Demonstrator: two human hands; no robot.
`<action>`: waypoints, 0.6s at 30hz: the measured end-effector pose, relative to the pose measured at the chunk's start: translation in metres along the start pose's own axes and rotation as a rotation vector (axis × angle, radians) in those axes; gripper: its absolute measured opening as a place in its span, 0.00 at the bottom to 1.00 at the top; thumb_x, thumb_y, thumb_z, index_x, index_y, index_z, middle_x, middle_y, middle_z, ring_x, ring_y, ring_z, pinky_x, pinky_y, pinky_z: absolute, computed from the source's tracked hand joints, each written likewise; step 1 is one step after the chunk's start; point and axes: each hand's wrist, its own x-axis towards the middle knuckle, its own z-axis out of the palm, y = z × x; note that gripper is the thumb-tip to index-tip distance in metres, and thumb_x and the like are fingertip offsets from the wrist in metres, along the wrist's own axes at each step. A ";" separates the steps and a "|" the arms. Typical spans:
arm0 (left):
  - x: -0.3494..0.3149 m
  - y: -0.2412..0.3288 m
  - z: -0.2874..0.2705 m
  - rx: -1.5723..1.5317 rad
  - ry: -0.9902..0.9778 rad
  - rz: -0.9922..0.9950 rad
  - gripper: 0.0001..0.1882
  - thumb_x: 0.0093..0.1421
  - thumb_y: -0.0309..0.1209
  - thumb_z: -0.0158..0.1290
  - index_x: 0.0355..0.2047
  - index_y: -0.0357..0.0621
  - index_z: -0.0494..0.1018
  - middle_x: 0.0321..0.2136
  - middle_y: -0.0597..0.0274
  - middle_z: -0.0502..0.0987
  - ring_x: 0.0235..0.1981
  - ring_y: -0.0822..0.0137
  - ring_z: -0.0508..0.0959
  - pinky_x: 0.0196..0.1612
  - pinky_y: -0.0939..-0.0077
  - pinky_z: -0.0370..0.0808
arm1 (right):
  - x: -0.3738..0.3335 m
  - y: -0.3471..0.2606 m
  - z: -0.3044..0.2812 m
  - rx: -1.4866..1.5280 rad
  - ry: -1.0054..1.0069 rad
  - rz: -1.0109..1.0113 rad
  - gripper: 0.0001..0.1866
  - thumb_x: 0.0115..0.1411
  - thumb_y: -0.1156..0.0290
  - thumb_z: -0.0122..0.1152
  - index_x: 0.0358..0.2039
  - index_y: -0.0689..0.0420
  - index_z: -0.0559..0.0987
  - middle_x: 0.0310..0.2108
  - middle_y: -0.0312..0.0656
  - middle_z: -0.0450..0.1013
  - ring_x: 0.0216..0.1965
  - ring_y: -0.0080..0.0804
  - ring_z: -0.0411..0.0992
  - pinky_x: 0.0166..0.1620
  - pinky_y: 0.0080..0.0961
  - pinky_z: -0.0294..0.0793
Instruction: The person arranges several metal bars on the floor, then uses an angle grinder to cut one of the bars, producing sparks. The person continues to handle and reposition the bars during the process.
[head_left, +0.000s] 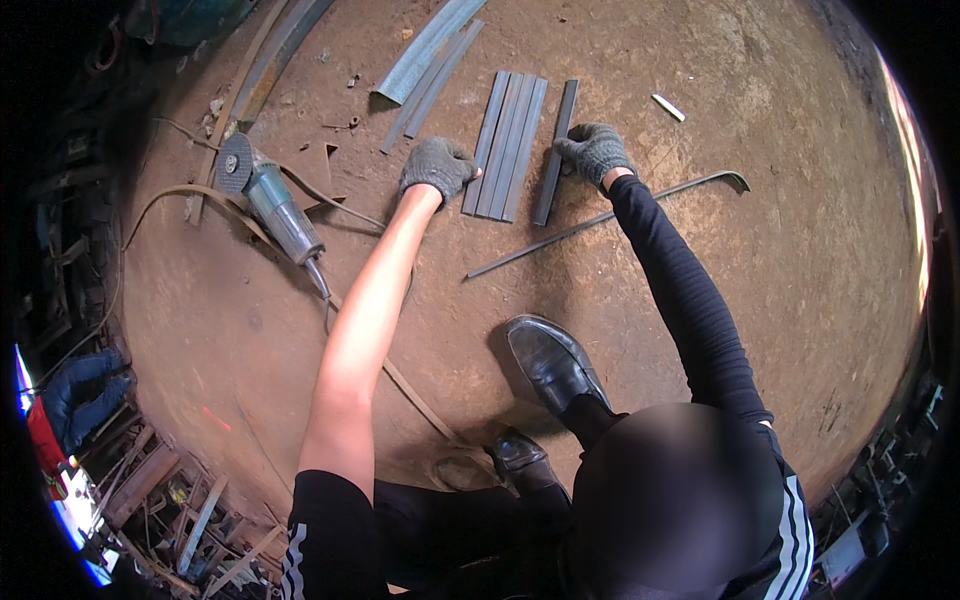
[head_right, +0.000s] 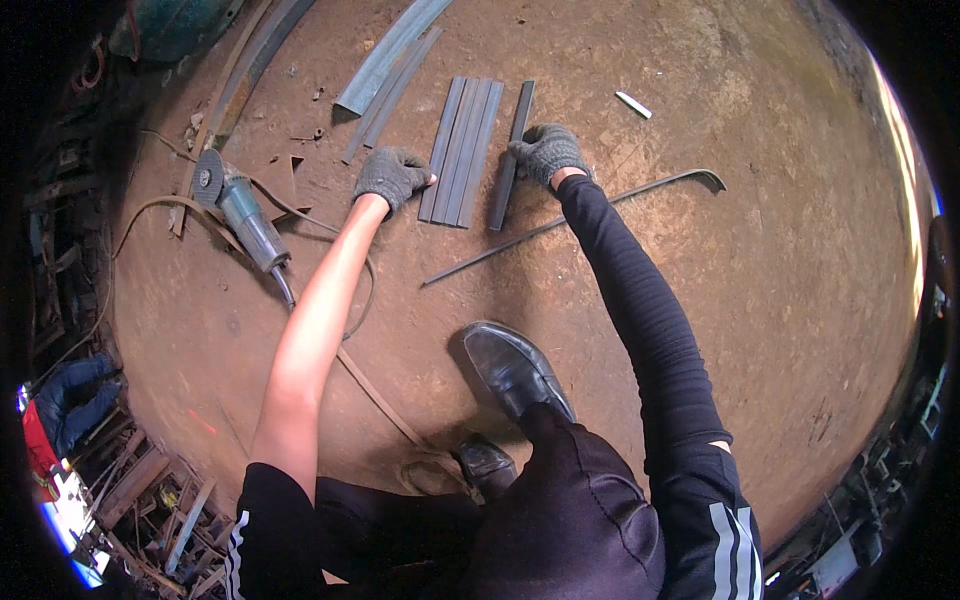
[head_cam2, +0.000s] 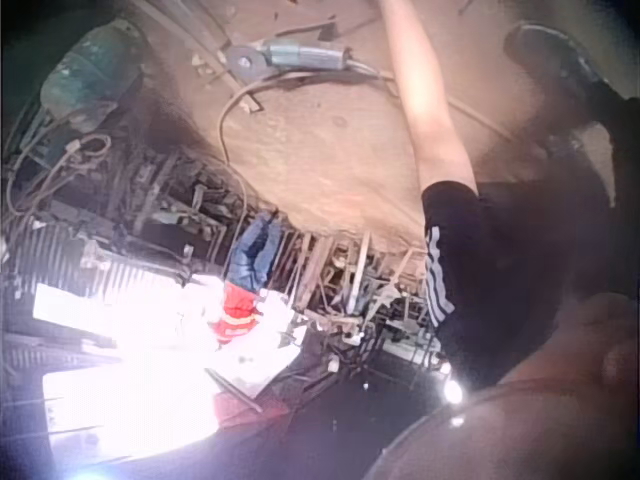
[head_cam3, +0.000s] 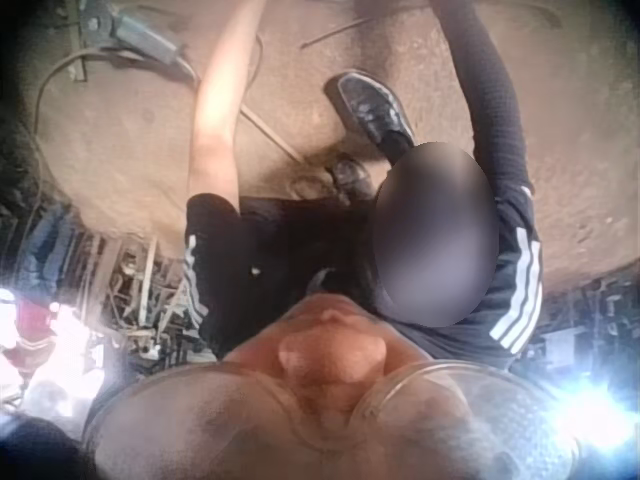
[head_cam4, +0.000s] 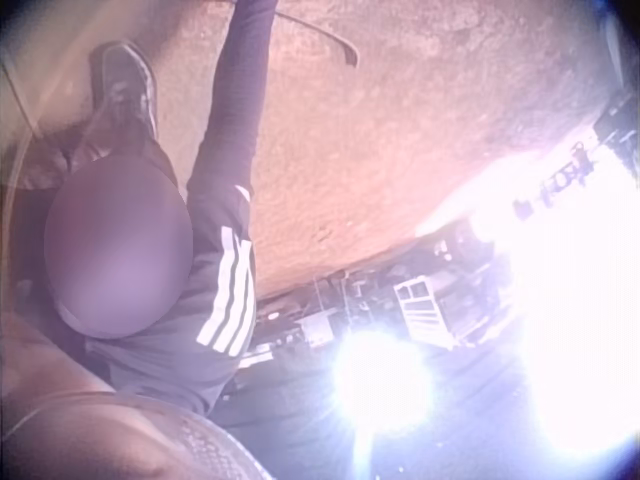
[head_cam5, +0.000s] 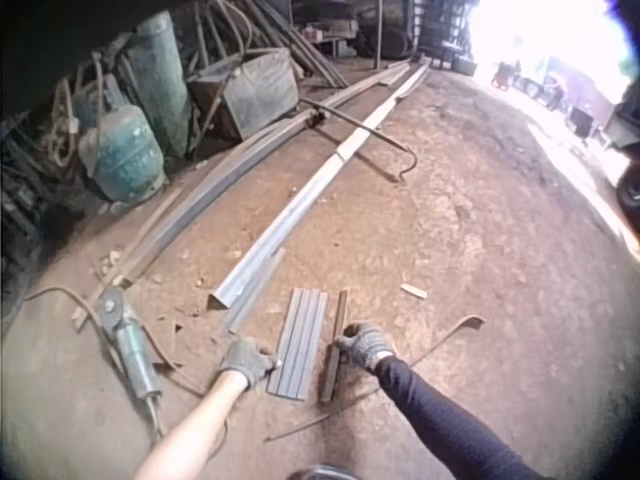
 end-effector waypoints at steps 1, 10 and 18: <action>-0.002 0.000 0.002 0.011 0.016 0.010 0.15 0.47 0.39 0.70 0.32 0.45 0.85 0.31 0.51 0.84 0.32 0.59 0.84 0.40 0.67 0.78 | -0.002 -0.001 0.000 0.007 -0.002 0.003 0.19 0.59 0.63 0.66 0.41 0.69 0.82 0.27 0.49 0.81 0.27 0.34 0.82 0.34 0.29 0.80; -0.005 0.001 0.009 0.002 0.074 0.022 0.17 0.46 0.39 0.70 0.33 0.40 0.84 0.30 0.47 0.84 0.31 0.60 0.85 0.38 0.67 0.78 | 0.001 0.007 -0.001 -0.157 0.104 -0.115 0.20 0.56 0.61 0.67 0.39 0.67 0.84 0.29 0.51 0.82 0.30 0.38 0.82 0.38 0.31 0.79; -0.010 -0.003 0.012 -0.119 0.107 -0.005 0.15 0.47 0.33 0.71 0.33 0.39 0.84 0.30 0.50 0.84 0.31 0.62 0.84 0.39 0.68 0.78 | 0.003 0.006 0.003 -0.036 0.057 -0.042 0.19 0.57 0.64 0.67 0.41 0.69 0.83 0.30 0.49 0.82 0.30 0.34 0.82 0.36 0.30 0.80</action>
